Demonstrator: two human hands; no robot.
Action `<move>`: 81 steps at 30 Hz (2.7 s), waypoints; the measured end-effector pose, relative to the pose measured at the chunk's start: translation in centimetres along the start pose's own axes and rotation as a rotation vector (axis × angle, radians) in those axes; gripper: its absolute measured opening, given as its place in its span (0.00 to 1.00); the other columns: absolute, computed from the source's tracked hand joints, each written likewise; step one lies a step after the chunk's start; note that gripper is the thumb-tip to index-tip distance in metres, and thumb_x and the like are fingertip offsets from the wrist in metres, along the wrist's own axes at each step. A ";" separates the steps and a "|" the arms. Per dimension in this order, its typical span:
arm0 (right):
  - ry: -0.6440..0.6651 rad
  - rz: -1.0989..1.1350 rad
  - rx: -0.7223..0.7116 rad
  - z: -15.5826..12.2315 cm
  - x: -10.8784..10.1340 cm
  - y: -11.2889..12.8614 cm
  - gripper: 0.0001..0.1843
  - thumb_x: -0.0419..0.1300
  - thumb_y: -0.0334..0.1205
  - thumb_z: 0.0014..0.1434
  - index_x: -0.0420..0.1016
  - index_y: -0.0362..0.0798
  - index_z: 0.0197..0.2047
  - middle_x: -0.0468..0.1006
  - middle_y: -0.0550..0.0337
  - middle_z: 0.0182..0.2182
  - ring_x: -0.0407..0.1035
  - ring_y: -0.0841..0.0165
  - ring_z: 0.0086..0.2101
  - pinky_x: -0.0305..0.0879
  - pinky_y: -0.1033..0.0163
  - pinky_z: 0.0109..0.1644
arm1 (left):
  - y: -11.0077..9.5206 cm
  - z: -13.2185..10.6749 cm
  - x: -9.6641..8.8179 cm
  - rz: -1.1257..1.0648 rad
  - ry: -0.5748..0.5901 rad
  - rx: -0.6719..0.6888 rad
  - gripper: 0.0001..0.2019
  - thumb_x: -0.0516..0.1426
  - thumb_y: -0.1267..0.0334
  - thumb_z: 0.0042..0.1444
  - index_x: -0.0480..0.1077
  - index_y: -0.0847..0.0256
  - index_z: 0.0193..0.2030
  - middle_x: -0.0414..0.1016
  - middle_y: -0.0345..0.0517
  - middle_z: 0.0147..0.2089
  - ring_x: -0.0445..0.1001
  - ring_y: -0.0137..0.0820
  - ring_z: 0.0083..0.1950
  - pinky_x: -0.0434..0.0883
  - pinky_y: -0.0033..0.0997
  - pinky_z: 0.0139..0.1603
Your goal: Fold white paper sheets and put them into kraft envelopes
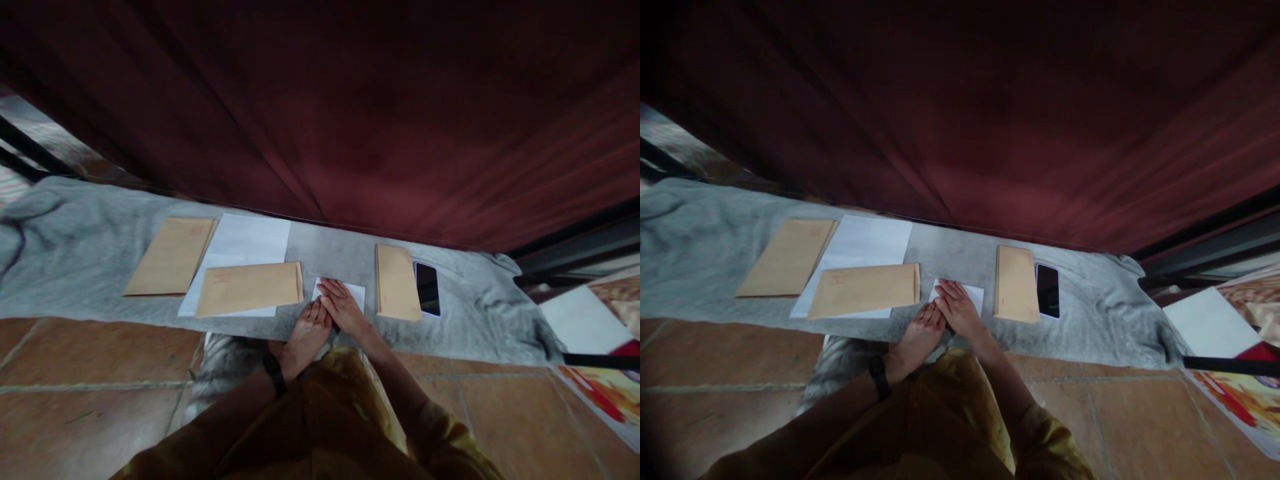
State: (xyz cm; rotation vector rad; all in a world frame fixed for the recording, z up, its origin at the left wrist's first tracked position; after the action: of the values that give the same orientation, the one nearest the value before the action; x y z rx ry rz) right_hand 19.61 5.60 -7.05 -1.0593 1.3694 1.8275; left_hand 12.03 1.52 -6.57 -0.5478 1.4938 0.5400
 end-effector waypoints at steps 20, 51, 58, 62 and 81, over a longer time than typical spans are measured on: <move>-0.041 -0.139 -0.009 -6.8 -1.9 -1.3 0.28 0.56 0.42 0.70 0.64 0.48 0.70 0.63 0.48 0.70 0.57 0.57 0.69 0.55 0.42 0.73 | 0.9 -0.5 0.3 -0.008 0.011 -0.027 0.28 0.48 0.79 0.60 0.65 0.74 0.68 0.64 0.70 0.70 0.65 0.45 0.72 0.68 0.45 0.68; -0.133 -0.078 0.034 -8.8 -1.5 -2.4 0.27 0.49 0.28 0.67 0.69 0.46 0.67 0.70 0.52 0.66 0.62 0.61 0.67 0.59 0.45 0.72 | 2.1 2.8 0.2 -0.156 -0.193 -0.094 0.27 0.46 0.63 0.69 0.58 0.74 0.71 0.58 0.67 0.74 0.55 0.43 0.76 0.58 0.48 0.74; -0.128 -0.039 0.025 -9.0 -1.5 -2.6 0.28 0.48 0.30 0.68 0.67 0.47 0.69 0.69 0.51 0.66 0.60 0.59 0.67 0.58 0.43 0.72 | 2.0 0.7 -0.2 -0.147 -0.143 -0.042 0.35 0.53 0.51 0.67 0.55 0.77 0.72 0.53 0.72 0.75 0.52 0.49 0.77 0.55 0.51 0.75; -0.121 -0.020 0.025 -9.1 -1.5 -2.8 0.27 0.48 0.31 0.69 0.67 0.47 0.69 0.69 0.50 0.66 0.60 0.59 0.67 0.58 0.43 0.72 | 1.4 0.6 0.2 -0.064 -0.048 -0.058 0.33 0.51 0.54 0.68 0.57 0.80 0.71 0.53 0.75 0.75 0.54 0.51 0.76 0.55 0.53 0.74; -0.290 0.230 0.088 -9.9 -2.7 -4.0 0.23 0.51 0.32 0.69 0.76 0.53 0.61 0.77 0.51 0.59 0.68 0.58 0.61 0.64 0.44 0.68 | 1.6 0.2 -1.0 -0.048 0.103 -0.039 0.24 0.46 0.80 0.62 0.66 0.73 0.64 0.68 0.71 0.67 0.67 0.46 0.70 0.68 0.49 0.66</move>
State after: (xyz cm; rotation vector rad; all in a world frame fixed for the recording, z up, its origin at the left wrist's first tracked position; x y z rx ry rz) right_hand 26.64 -2.86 -8.06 -0.5826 1.4236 1.9725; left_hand 11.14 2.83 -5.62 -0.6480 1.5661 0.5109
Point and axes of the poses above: each hand's wrist, its own z-axis towards the middle knuckle, its own x-axis out of the palm, y = z × x, the point moved 8 cm from there along z, towards the middle knuckle
